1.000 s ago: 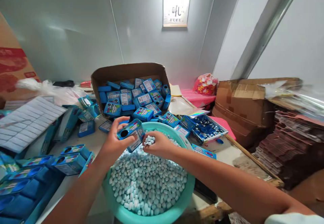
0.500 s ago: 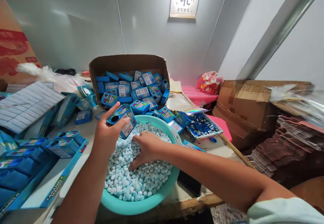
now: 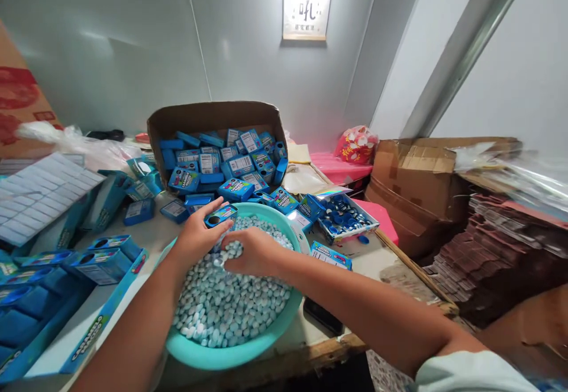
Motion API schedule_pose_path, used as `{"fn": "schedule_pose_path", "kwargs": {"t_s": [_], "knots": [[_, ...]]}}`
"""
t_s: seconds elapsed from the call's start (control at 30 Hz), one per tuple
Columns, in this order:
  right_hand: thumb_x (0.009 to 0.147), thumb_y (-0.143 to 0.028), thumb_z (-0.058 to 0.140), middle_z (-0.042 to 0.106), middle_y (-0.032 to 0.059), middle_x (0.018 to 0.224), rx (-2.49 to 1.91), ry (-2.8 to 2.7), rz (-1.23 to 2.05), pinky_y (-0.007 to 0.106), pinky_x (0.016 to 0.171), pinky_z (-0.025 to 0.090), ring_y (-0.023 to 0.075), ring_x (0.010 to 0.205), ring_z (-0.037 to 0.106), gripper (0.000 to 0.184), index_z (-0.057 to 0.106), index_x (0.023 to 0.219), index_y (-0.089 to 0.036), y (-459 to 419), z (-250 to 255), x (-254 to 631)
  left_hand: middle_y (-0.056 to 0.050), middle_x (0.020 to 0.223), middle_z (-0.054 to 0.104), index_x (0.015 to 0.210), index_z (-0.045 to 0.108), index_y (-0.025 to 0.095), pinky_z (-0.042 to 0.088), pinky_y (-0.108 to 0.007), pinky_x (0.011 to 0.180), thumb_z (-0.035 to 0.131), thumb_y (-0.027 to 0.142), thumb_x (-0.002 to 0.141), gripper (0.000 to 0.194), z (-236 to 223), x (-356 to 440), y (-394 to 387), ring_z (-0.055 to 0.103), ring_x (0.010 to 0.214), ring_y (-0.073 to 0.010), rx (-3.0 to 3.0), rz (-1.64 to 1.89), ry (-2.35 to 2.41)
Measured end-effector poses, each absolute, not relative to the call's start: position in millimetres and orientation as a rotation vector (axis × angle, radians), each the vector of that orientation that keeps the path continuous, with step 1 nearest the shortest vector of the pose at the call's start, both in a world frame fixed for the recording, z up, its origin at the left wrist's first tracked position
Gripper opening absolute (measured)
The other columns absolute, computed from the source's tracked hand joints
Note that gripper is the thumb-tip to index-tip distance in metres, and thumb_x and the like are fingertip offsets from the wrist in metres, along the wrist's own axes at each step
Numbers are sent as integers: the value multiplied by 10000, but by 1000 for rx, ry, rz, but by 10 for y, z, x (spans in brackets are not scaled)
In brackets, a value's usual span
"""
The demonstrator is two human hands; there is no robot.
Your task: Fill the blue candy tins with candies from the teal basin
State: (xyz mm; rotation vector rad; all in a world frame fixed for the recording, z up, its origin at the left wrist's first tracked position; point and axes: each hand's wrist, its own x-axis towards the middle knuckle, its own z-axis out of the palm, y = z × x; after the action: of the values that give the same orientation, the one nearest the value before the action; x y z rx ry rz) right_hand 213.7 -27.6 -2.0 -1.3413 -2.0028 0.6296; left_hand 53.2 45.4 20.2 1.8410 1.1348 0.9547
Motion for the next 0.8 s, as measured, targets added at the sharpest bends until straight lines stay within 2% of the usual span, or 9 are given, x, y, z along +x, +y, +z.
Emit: {"fn": "schedule_pose_path", "kwargs": {"t_s": [0.1,0.2,0.27,0.33,0.43,0.5,0.63,0.8], "knots": [[722,-176,691,655,-40,758,-1182,-1709,636,246,634,424,147,652,551,136,724,849,-209,-357,85,2180,-119,1467,611,1412,614,158,463,-372,1133,749,338,794,657,186,555,430,585,1347,-293,1866,943,1044],[723,-250,701,616,-35,708,-1092,-1425,696,238,546,394,131,577,501,75,687,782,-206,-308,265,2128,-131,1439,630,1378,631,131,441,-386,1142,759,371,769,667,172,565,418,573,1351,-312,1913,902,962],[699,-269,733,566,-48,630,-1019,-1279,761,229,501,366,119,524,465,108,667,756,-205,-179,383,2030,-101,1307,710,1263,687,145,503,-366,1034,753,347,751,555,162,561,419,646,1221,-306,1944,875,876],[672,-270,746,541,-58,586,-933,-1150,872,215,466,342,112,492,454,149,650,766,-205,-5,461,1904,-46,1066,766,1060,720,155,537,-314,854,730,285,731,355,155,552,424,696,1013,-267,1956,849,819],[660,-287,735,562,-49,601,-877,-1007,986,191,428,324,109,480,476,182,620,774,-205,224,488,1741,4,815,721,869,672,156,482,-264,667,690,236,722,168,149,544,435,667,805,-213,1936,831,811],[664,-296,723,580,-42,620,-887,-974,986,183,423,343,113,489,509,180,611,773,-207,303,471,1683,6,791,708,868,663,156,463,-260,638,679,235,732,159,142,551,446,654,781,-206,1917,832,810],[634,-298,726,592,-44,624,-892,-907,981,189,464,419,138,536,592,201,594,758,-211,322,443,1662,-23,905,739,1001,682,163,500,-282,688,675,220,725,282,112,586,463,670,869,-235,1877,862,794],[615,-330,776,621,-26,627,-924,-827,1008,202,503,459,149,572,612,271,554,713,-210,342,467,1649,-49,879,740,979,692,155,531,-317,703,705,237,680,310,131,588,449,677,847,-252,1817,894,831]]}}
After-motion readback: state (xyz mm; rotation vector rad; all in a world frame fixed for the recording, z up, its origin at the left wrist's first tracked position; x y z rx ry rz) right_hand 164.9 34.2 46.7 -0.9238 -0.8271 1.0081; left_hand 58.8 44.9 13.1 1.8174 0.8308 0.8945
